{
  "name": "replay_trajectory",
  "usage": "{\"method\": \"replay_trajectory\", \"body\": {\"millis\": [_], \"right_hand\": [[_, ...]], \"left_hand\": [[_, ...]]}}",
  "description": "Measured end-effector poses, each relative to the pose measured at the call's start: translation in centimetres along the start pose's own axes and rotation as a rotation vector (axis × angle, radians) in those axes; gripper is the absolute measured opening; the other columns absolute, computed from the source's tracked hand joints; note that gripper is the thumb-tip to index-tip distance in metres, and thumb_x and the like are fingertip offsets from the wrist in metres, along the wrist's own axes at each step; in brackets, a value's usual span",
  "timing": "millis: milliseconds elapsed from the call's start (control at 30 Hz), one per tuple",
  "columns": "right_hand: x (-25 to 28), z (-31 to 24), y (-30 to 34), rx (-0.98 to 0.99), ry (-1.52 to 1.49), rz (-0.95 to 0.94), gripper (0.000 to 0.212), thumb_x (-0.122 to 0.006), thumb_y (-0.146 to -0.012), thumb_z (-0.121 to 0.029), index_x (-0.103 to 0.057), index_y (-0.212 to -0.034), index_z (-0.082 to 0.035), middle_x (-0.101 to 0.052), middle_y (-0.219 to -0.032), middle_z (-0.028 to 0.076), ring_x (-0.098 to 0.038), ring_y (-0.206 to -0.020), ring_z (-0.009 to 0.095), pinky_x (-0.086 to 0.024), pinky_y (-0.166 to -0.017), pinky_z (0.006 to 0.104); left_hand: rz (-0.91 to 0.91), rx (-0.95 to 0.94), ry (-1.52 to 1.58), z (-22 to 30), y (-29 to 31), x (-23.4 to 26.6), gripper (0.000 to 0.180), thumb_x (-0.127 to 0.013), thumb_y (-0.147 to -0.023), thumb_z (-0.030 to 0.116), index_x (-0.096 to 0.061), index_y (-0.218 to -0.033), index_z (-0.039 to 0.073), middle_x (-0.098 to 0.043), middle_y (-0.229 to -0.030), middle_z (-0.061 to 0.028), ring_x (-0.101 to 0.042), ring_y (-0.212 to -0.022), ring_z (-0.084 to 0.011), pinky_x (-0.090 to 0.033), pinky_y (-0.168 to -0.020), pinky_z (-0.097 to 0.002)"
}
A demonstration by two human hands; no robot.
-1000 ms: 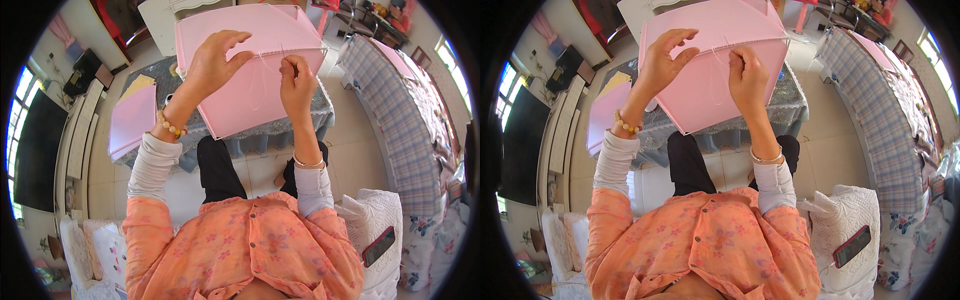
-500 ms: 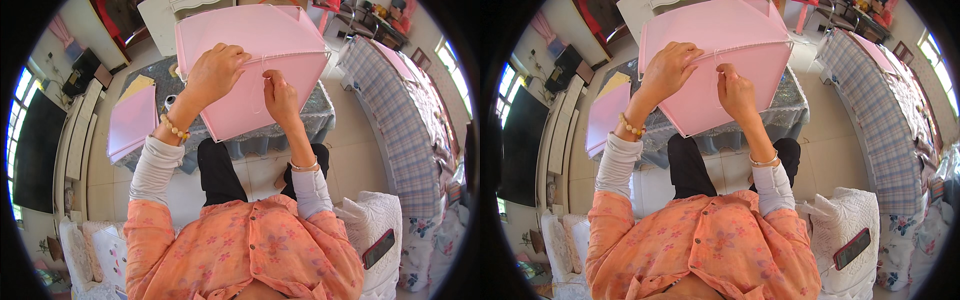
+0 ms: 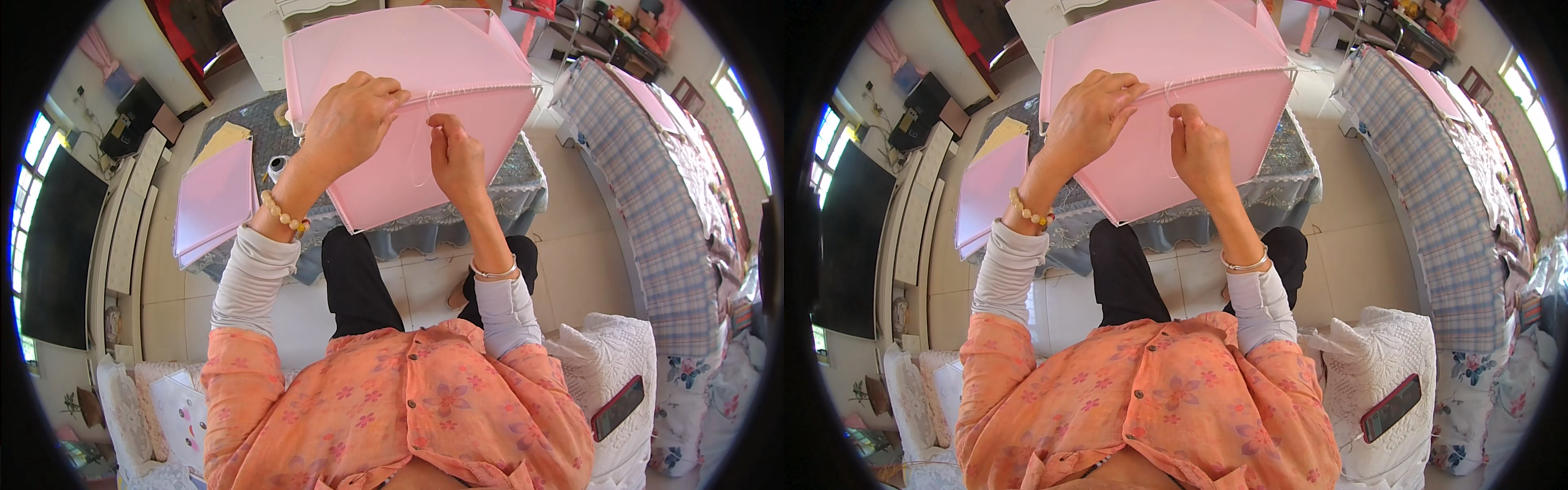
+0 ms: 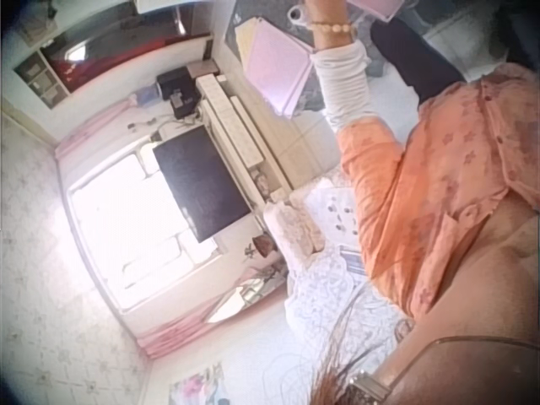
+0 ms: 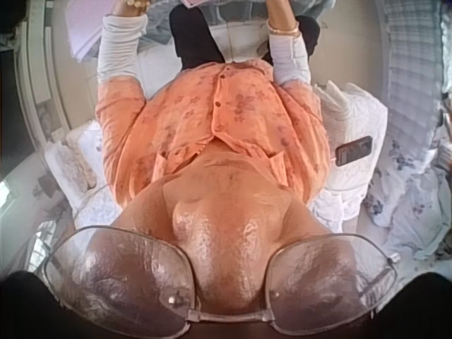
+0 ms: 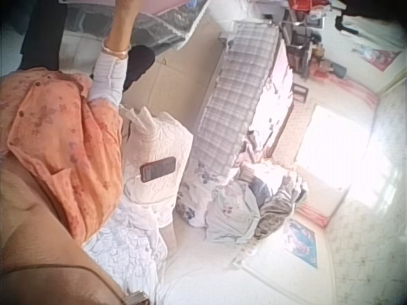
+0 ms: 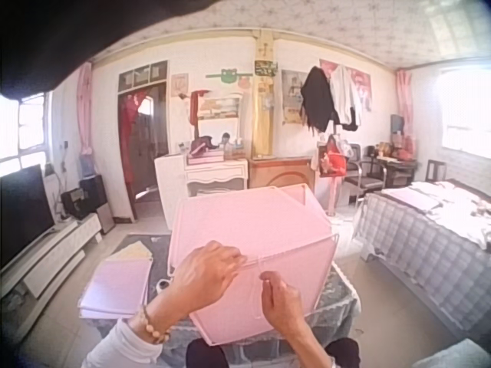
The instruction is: The person assembles a pink collapsible storage bin by hand, aligning the fabric and fitting the internal structure.
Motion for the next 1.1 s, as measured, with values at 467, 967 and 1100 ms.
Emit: {"method": "replay_trajectory", "body": {"millis": [467,967,1100], "right_hand": [[0.0,-0.4,-1.2,-0.044,-0.076,0.202,0.004,-0.055,-0.089,-0.005,-0.056,-0.091,-0.001,-0.062,-0.068,0.017,-0.063,-0.062,0.034,-0.048,-0.055,0.0403],[7.1,-3.3,-5.2,0.118,0.352,0.231,0.014,-0.051,-0.089,-0.011,-0.058,-0.099,-0.004,-0.067,-0.085,0.016,-0.064,-0.075,0.036,-0.051,-0.066,0.0423],[5.1,-1.3,-7.1,0.239,0.337,0.106,0.014,-0.053,-0.088,-0.011,-0.065,-0.092,-0.007,-0.068,-0.088,0.008,-0.063,-0.090,0.029,-0.045,-0.084,0.0402]], "left_hand": [[0.044,-0.011,0.031,0.3,0.0,0.2,0.025,-0.063,-0.078,0.005,-0.067,-0.103,0.006,-0.065,-0.103,-0.0034,-0.057,-0.085,-0.0257,-0.051,-0.074,-0.0363],[-0.065,0.316,0.357,-4.9,-2.9,-2.8,0.021,-0.062,-0.082,0.024,-0.072,-0.084,0.005,-0.068,-0.081,-0.0100,-0.062,-0.070,-0.0262,-0.050,-0.066,-0.0363],[-0.188,0.544,0.549,-6.0,-3.9,-5.6,0.024,-0.062,-0.081,0.027,-0.072,-0.080,0.005,-0.069,-0.078,-0.0115,-0.064,-0.070,-0.0259,-0.051,-0.066,-0.0358]]}}
Point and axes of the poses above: each hand's wrist, its own y-axis away from the middle knuckle, its own x-axis out of the back of the hand, z = x × y, the point moved 10 cm from there along -y, towards the middle knuckle
